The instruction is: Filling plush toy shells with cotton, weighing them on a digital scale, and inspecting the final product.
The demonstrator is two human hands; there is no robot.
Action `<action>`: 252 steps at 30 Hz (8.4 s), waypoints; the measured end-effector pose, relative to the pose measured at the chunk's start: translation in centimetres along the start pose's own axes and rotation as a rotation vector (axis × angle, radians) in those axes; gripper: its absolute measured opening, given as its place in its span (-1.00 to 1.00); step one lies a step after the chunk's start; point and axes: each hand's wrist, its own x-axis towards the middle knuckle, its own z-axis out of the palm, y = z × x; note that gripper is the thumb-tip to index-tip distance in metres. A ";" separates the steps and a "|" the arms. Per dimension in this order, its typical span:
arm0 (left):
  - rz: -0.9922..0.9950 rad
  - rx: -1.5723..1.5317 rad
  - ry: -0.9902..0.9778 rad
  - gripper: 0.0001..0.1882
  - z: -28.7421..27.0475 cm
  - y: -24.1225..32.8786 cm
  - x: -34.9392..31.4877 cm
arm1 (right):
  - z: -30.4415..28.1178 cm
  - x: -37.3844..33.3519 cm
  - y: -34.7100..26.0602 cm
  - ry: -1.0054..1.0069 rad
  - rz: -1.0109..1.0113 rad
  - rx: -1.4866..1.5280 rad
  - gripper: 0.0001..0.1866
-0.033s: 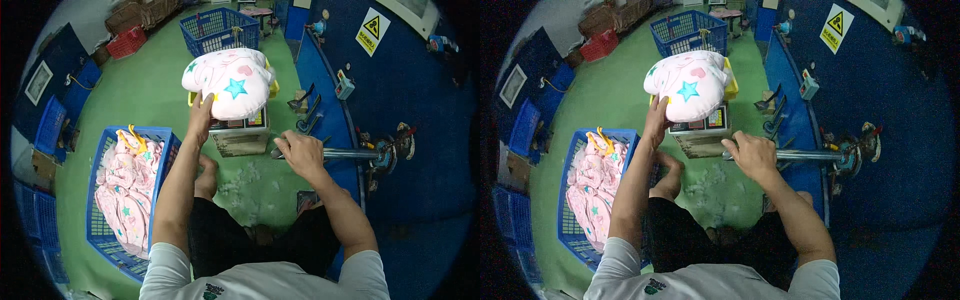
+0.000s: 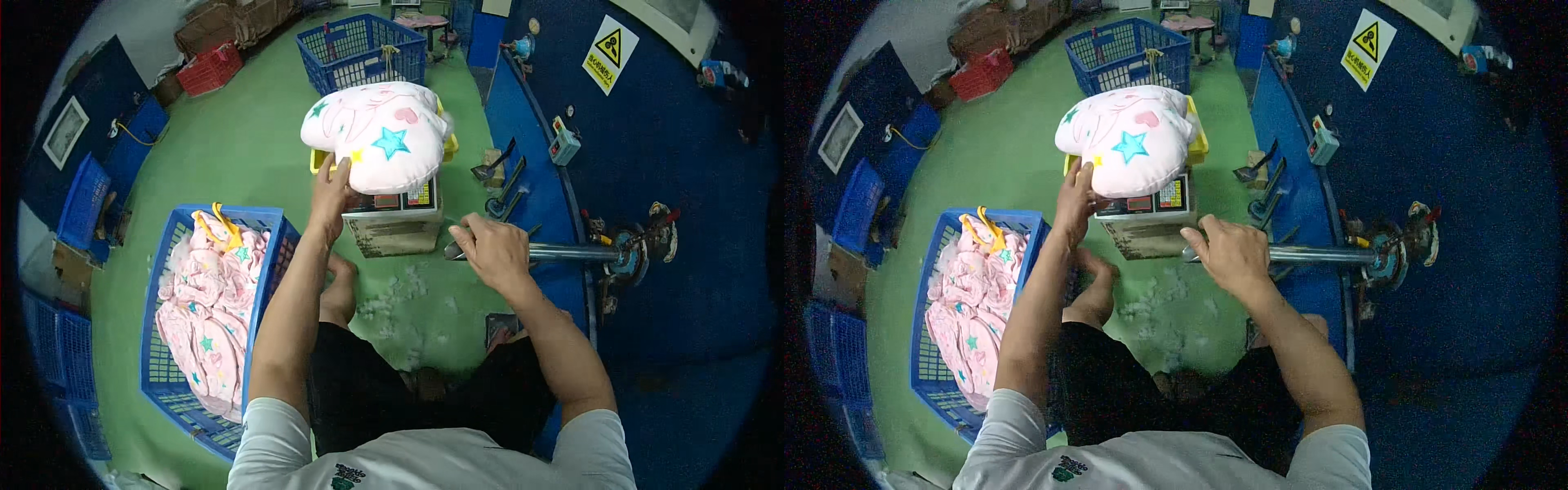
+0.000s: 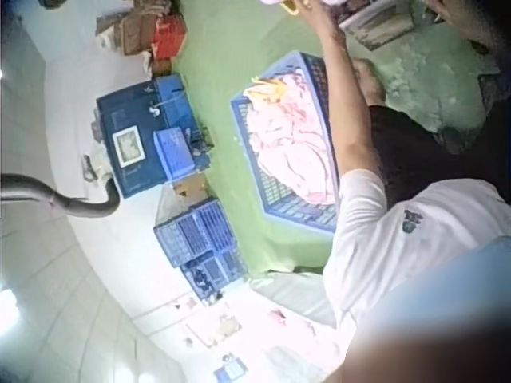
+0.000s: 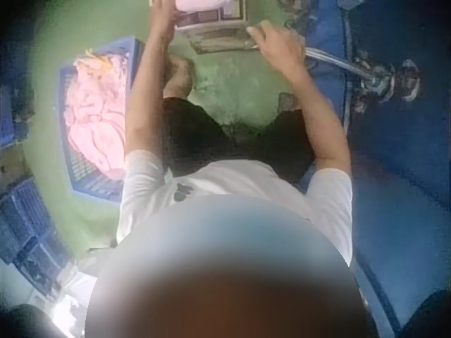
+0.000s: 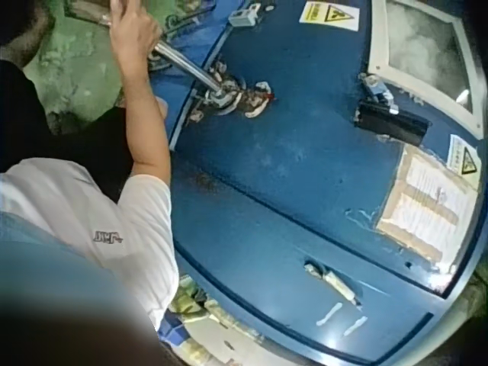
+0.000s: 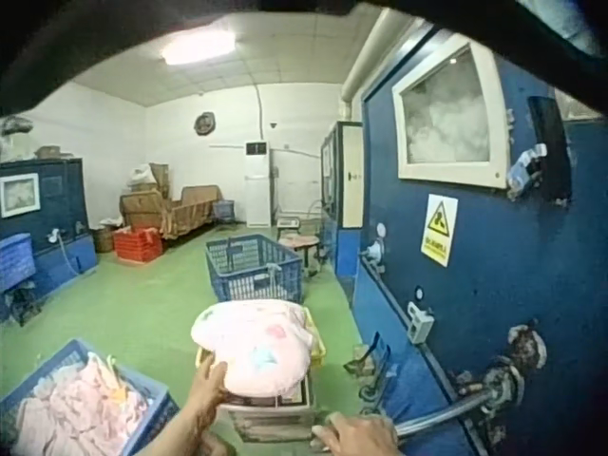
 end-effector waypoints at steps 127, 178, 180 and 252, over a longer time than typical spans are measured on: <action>-0.458 0.537 -0.204 -0.59 -9.8 -23.3 -16.4 | 1.9 8.1 3.4 -0.209 0.522 0.742 -0.39; 0.278 1.286 -0.166 -0.26 -16.2 -5.4 -25.4 | 5.5 -15.3 -15.1 -1.202 0.458 1.739 -0.86; 0.239 1.300 -0.194 -0.25 -16.4 -5.0 -25.4 | 7.9 -14.9 -15.7 -1.080 0.474 1.550 -0.86; -0.108 -0.135 0.216 -0.57 -10.4 -5.7 -26.8 | 4.4 -12.0 -8.7 -0.228 0.263 1.146 -0.56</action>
